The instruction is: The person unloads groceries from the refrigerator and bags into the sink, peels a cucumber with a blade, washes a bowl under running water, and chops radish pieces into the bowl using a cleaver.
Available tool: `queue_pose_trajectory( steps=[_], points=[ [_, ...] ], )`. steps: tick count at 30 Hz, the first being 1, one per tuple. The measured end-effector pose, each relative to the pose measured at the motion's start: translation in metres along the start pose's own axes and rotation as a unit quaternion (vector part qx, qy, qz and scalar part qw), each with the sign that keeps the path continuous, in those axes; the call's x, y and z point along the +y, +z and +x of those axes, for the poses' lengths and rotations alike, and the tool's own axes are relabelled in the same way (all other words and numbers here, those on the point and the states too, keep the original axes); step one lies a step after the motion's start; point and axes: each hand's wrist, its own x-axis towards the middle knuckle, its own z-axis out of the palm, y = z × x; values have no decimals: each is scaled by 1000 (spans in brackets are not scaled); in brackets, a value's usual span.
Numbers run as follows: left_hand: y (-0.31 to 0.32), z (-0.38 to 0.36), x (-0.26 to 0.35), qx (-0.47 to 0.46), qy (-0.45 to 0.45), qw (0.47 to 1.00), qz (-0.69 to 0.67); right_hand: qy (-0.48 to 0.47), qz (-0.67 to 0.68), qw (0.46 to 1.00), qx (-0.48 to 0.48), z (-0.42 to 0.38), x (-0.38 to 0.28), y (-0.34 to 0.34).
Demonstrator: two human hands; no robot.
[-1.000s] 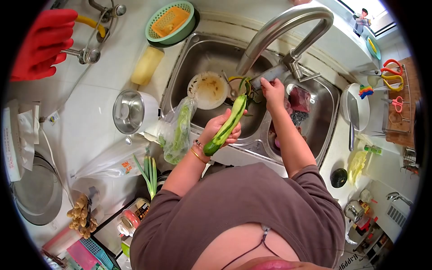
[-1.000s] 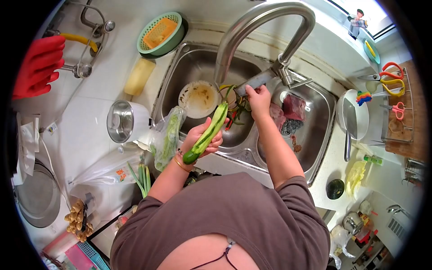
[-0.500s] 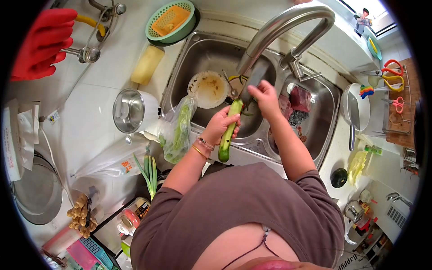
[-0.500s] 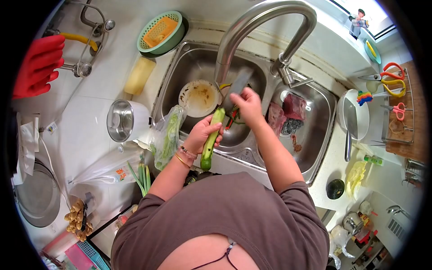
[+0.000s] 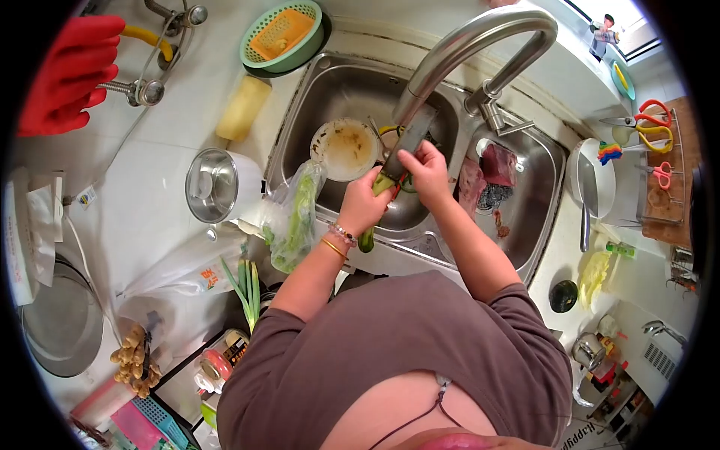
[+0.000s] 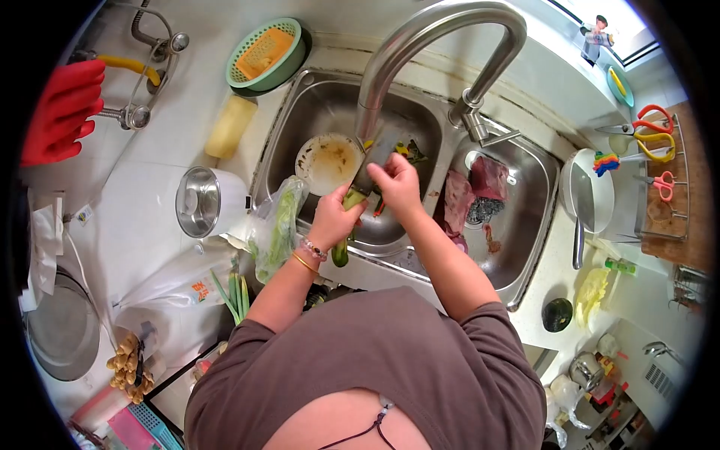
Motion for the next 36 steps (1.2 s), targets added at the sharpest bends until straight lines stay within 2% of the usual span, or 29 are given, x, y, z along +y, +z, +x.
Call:
queue_pose_trajectory(
  steps=[2,3,4,7,8,10,11,14,15,16,18,19,22,23,24,26,28,30,32,33,36],
  points=[
    [3,3,-8,68,113,984,122,-9,-2,987,160,18,7,-21],
    [4,1,-8,97,135,973,159,-13,68,976,205,19,-2,-24],
    [1,4,-8,107,138,967,186,3,110,982,156,17,-7,-27],
    [4,-2,-8,116,140,952,244,30,59,997,35,-2,-16,-5],
    [4,-1,-6,115,151,948,257,42,95,994,36,1,-10,-3],
    [2,0,-4,116,169,937,283,29,78,979,184,22,17,-33],
    [0,0,-6,121,187,927,303,58,129,966,218,23,5,-37],
    [0,-1,-14,135,235,897,350,67,147,983,84,7,-6,-15],
    [0,0,-15,139,252,887,361,82,100,991,47,1,-12,-6],
    [-1,2,-15,144,272,875,374,87,51,993,53,7,3,-15],
    [-3,1,-21,171,337,842,386,121,-3,965,231,23,2,-35],
    [-5,4,-23,186,371,822,391,149,83,961,217,20,-9,-40],
    [-7,6,-24,180,364,817,409,109,152,978,95,9,0,-26],
    [-7,6,-18,179,363,828,387,109,180,975,67,-1,-16,-7],
    [-6,8,-17,185,365,836,365,137,126,980,72,-2,-15,-8],
    [-5,10,-15,198,365,851,320,180,107,950,232,4,-4,-30],
    [-12,12,3,248,338,847,328,188,190,937,224,1,8,-52],
    [-10,6,4,266,268,892,251,238,214,931,177,-13,3,-48],
    [-5,14,-3,254,167,949,83,313,292,887,175,-29,0,-40],
    [-3,17,-5,199,105,966,-123,347,331,860,173,-32,-3,-36],
    [4,11,-6,99,45,917,-383,296,525,796,57,-37,-13,-26]
  ],
)
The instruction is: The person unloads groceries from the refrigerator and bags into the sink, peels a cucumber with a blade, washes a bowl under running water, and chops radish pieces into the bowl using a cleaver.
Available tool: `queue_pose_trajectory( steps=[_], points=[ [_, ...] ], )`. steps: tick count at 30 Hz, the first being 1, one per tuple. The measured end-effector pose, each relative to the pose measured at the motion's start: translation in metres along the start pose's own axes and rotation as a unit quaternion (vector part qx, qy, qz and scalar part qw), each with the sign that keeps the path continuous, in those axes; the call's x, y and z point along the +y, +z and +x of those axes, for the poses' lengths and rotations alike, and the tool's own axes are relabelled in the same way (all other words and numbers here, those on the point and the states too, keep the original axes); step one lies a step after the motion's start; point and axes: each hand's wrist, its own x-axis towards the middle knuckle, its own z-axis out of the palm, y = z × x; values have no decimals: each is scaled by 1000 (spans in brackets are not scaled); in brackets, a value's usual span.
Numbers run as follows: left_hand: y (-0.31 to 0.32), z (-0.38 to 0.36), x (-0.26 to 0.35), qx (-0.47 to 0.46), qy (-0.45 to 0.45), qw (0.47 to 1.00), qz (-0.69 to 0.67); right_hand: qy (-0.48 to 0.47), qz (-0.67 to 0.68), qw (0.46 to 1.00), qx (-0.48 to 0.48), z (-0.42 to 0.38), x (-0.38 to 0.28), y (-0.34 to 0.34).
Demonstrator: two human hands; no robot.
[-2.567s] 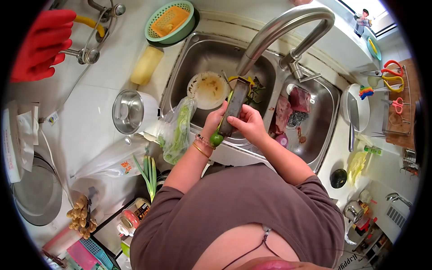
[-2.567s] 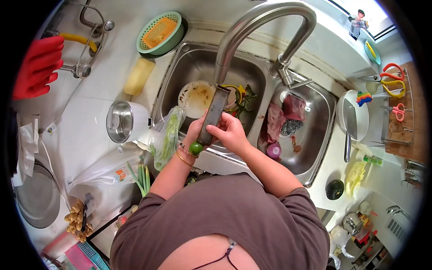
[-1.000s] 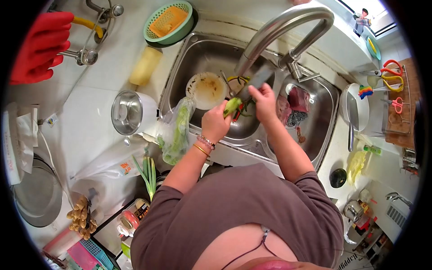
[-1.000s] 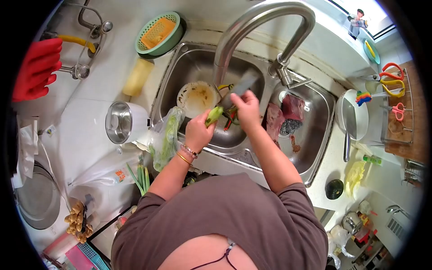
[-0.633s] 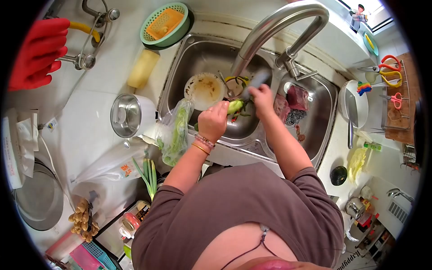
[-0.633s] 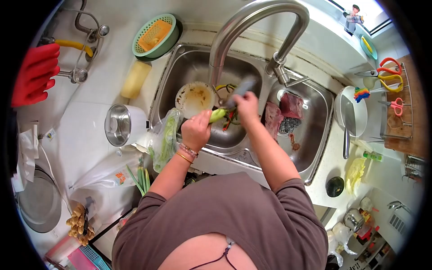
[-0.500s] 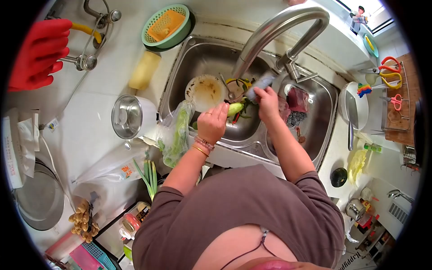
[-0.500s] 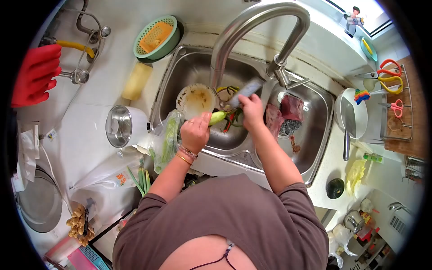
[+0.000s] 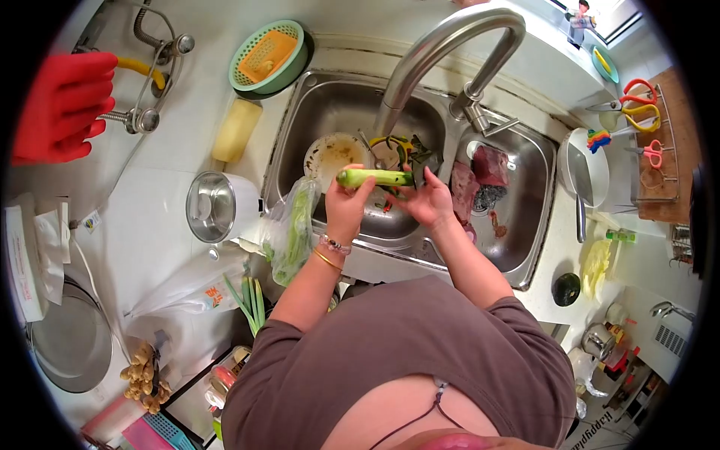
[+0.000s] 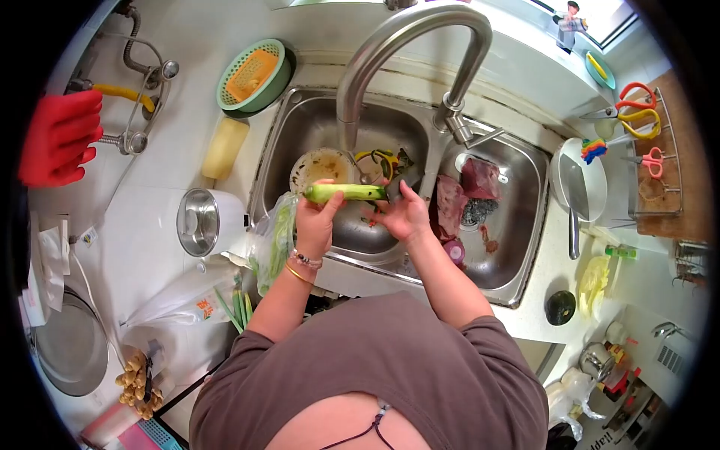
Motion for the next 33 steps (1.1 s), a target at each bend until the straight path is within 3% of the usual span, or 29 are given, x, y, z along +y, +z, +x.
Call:
queue_pose_trajectory(
  steps=[1,4,6,8,11,12,16,17,18,24,26,27,28,30,33],
  points=[
    [-2,-6,3,-24,-18,999,37,-13,36,998,-54,10,-1,-1],
    [-7,-23,18,-140,-117,983,-31,-84,24,995,-38,36,-15,-6],
    [-17,-22,28,-277,-186,923,-191,-87,-51,993,-55,32,-21,7],
    [-17,-18,34,-293,-252,882,-268,-76,-89,991,-67,29,-20,19],
    [-13,-2,25,-221,-344,888,-208,-49,-169,981,-84,23,-1,36],
    [-17,4,14,-208,-335,898,-194,-42,-186,978,-89,25,3,37],
    [-9,9,3,-130,-346,913,-175,-276,-246,928,-49,34,-8,29],
    [-8,8,5,-120,-361,904,-196,-307,-274,911,20,26,-14,35],
    [-7,7,6,-109,-376,894,-217,-294,-298,908,3,26,-15,32],
    [-1,6,0,-119,-361,905,-188,-266,-446,854,-32,8,15,52],
    [-1,2,2,-128,-376,887,-235,-314,-489,813,22,31,-10,33],
    [-1,0,4,-132,-382,878,-258,-338,-438,833,11,40,-20,30],
    [-2,-2,4,-131,-383,879,-249,-410,-412,810,71,54,-25,26],
    [-3,-4,4,-132,-384,884,-234,-391,-332,858,37,47,-30,40],
    [0,-4,3,-74,-373,899,-219,-310,-449,838,15,24,-7,51]
  ],
)
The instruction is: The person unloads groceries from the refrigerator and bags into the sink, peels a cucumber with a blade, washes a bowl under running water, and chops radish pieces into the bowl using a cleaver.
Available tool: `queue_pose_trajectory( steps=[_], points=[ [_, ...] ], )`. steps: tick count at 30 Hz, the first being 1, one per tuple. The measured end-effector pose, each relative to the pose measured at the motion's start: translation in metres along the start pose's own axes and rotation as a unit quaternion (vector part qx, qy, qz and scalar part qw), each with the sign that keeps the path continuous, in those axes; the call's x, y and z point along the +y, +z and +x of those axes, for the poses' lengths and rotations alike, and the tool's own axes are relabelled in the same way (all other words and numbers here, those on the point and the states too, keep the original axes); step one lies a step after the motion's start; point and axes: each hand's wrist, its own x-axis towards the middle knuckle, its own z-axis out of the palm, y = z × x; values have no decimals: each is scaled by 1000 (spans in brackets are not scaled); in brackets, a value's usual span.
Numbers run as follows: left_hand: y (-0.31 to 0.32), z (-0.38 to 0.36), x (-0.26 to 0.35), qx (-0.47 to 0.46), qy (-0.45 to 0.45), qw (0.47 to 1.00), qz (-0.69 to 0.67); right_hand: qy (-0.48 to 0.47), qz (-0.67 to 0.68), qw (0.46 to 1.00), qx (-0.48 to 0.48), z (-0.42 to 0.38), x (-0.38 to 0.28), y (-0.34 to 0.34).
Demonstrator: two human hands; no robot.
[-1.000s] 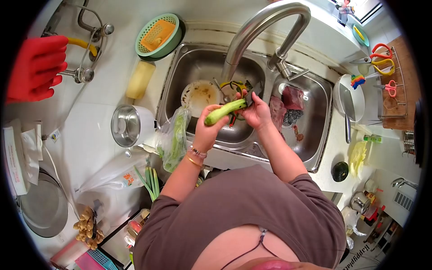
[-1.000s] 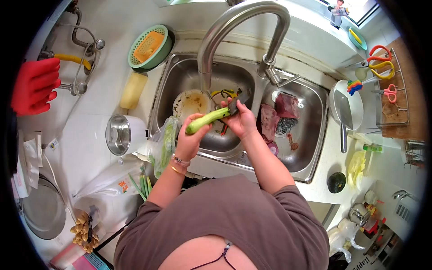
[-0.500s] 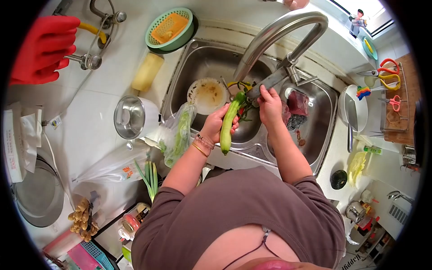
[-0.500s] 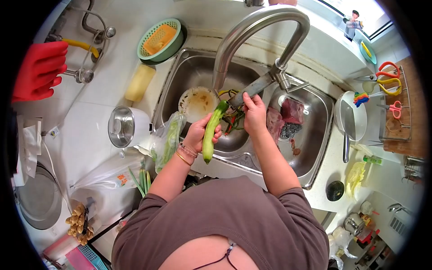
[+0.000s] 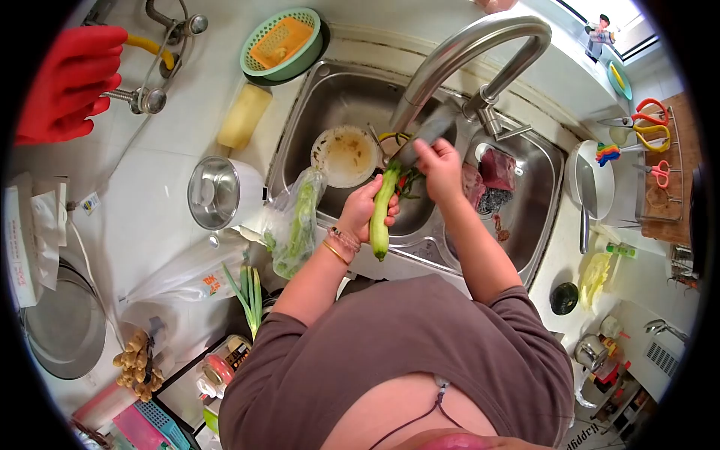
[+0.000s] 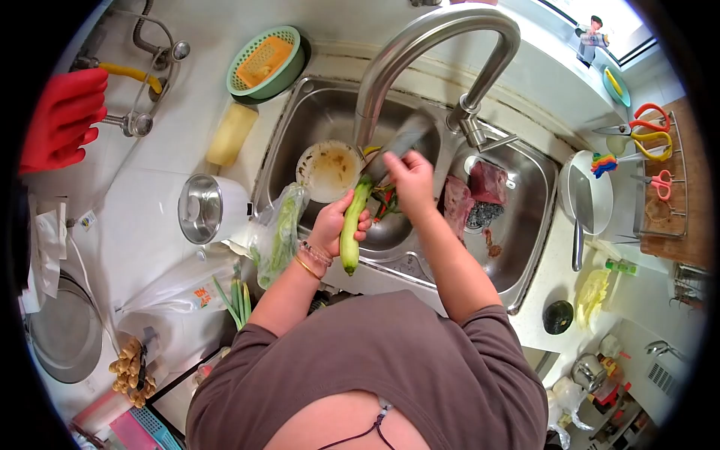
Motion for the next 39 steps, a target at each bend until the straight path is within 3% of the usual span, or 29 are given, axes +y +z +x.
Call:
queue_pose_trajectory(
  steps=[3,5,6,10,11,13,14,17,19,21,22,23,25,27,29,31,33,34,35,37,38,39],
  points=[
    [-10,2,-2,-50,-24,998,-18,-55,-140,988,-15,15,31,-23],
    [-17,2,-5,-26,-23,999,-21,-86,-54,987,126,31,19,-28],
    [-13,-1,-2,-11,-10,1000,-4,-64,18,992,110,27,8,-25],
    [-12,0,-5,7,29,999,16,-18,-121,990,-70,4,33,-14],
    [-11,0,-2,2,32,999,22,-46,-68,995,-49,0,27,0],
    [-14,-1,-5,-12,29,999,9,-57,-158,985,46,32,45,-35],
    [-13,-4,-5,-8,28,1000,13,-71,-15,993,90,38,41,-32],
    [-14,-3,-5,-3,39,999,15,36,1,999,-27,14,26,-22],
    [-14,0,-4,-4,47,999,23,39,-67,995,-65,-2,26,-5],
    [-15,-2,-5,-4,39,999,23,-16,-164,985,54,35,54,-41],
    [-18,-3,-7,1,40,999,37,-43,-56,989,129,41,44,-39],
    [-18,-3,-6,4,42,998,53,3,10,994,112,33,19,-33],
    [-18,-5,-9,21,60,995,79,21,-26,999,20,23,32,-28],
    [-16,-1,-10,30,76,991,107,-44,-85,993,-62,10,49,-8],
    [-16,0,-10,31,87,987,131,-60,-153,986,41,25,52,-28],
    [-16,-2,-10,26,92,984,147,-17,-44,987,156,41,45,-44],
    [-19,0,-9,42,99,983,148,9,-62,997,54,28,41,-35],
    [-27,4,-11,44,92,984,146,-29,-48,998,19,14,48,-18],
    [-25,6,-10,42,87,984,147,-8,-104,994,-35,-4,34,-4],
    [-18,0,-11,33,80,987,136,-22,-129,990,53,23,60,-31],
    [-17,-2,-12,28,86,984,156,-14,-132,980,149,34,53,-37],
    [-16,-3,-10,22,94,980,177,-2,-34,984,177,37,49,-43]
  ],
)
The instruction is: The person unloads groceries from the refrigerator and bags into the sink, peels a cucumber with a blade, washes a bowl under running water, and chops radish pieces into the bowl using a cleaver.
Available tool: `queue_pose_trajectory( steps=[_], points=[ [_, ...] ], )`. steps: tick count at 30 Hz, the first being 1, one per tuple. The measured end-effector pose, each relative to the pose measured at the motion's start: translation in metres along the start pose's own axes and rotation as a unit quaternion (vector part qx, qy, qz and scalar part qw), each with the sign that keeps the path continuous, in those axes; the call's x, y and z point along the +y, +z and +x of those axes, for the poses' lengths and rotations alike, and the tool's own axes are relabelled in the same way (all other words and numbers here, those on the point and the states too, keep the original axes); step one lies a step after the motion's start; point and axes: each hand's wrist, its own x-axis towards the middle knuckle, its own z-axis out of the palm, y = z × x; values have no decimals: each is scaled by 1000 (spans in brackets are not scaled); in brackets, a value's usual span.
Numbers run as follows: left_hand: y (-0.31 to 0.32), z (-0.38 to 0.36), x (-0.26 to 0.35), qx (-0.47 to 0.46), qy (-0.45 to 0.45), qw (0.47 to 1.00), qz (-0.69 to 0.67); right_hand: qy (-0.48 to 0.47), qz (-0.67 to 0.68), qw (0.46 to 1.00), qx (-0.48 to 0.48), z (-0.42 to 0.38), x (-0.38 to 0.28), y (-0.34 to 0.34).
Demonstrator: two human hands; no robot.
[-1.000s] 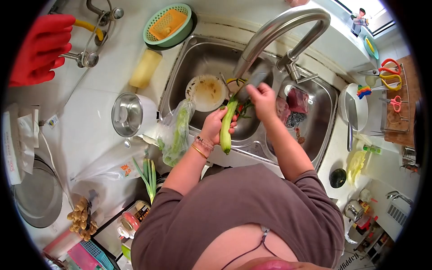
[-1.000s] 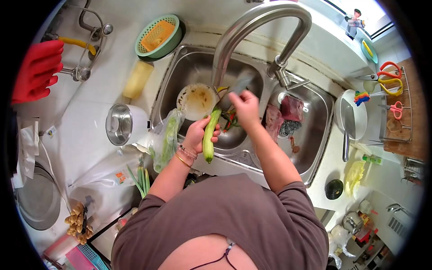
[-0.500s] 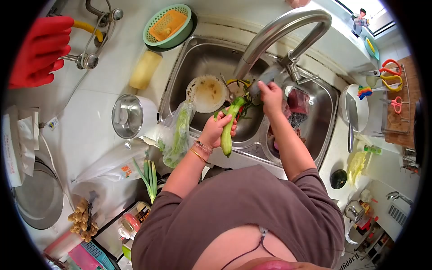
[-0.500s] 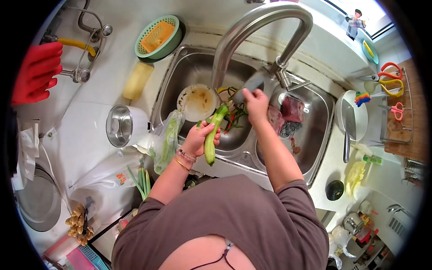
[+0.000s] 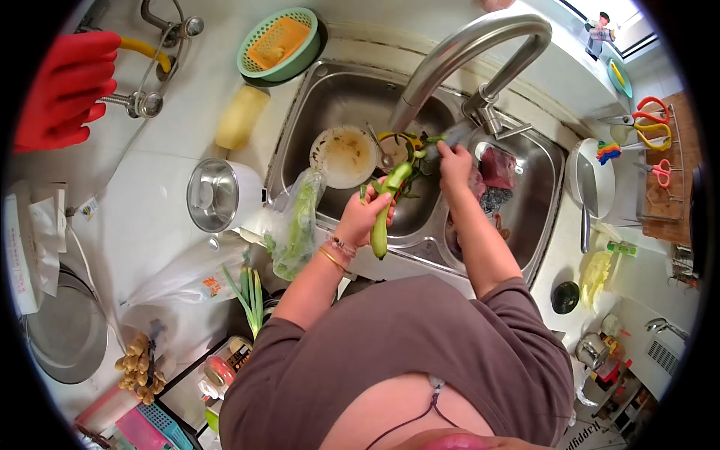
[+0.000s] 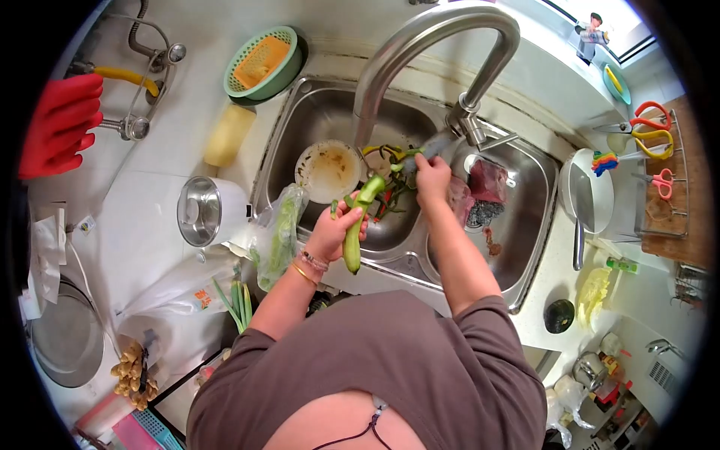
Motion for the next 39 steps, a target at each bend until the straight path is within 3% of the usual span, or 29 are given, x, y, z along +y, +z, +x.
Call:
queue_pose_trajectory(
  steps=[2,4,8,9,13,14,16,19,22,23,25,28,32,36,38,39],
  points=[
    [0,0,-1,31,43,995,88,24,18,995,-92,-8,-1,-2],
    [-4,6,-5,50,99,970,216,2,-52,978,-201,-43,-10,15],
    [0,1,-12,66,173,933,308,-13,-123,992,15,-11,-13,2],
    [-2,1,-10,61,205,908,361,82,-43,996,-8,-9,-19,-4],
    [-9,10,-11,59,309,824,471,224,182,946,-147,-43,-28,12],
    [-3,8,-6,52,241,880,406,233,220,924,-208,-44,-23,15],
    [11,0,5,36,93,960,263,214,227,919,-242,-49,-18,15],
    [15,-9,29,-124,-51,990,-35,236,227,899,-290,-59,-34,16],
    [4,-5,24,-144,-67,983,-91,223,240,905,-272,-58,-34,15],
    [6,-9,29,-97,-78,991,-41,227,236,906,-267,-57,-35,14],
    [2,-2,18,-131,-64,982,-117,233,227,910,-257,-52,-41,12],
    [12,-5,13,-118,-41,981,-147,142,241,944,-173,-32,-31,4],
    [8,-1,14,-132,-57,980,-137,105,116,951,-267,-58,-38,14],
    [11,-10,17,-147,-71,975,-149,43,86,986,-136,-19,-14,4],
    [8,-11,17,-144,-76,975,-149,91,108,989,-44,4,-19,-8],
    [7,-10,17,-149,-78,973,-158,67,132,985,-89,-4,-27,0]
  ],
)
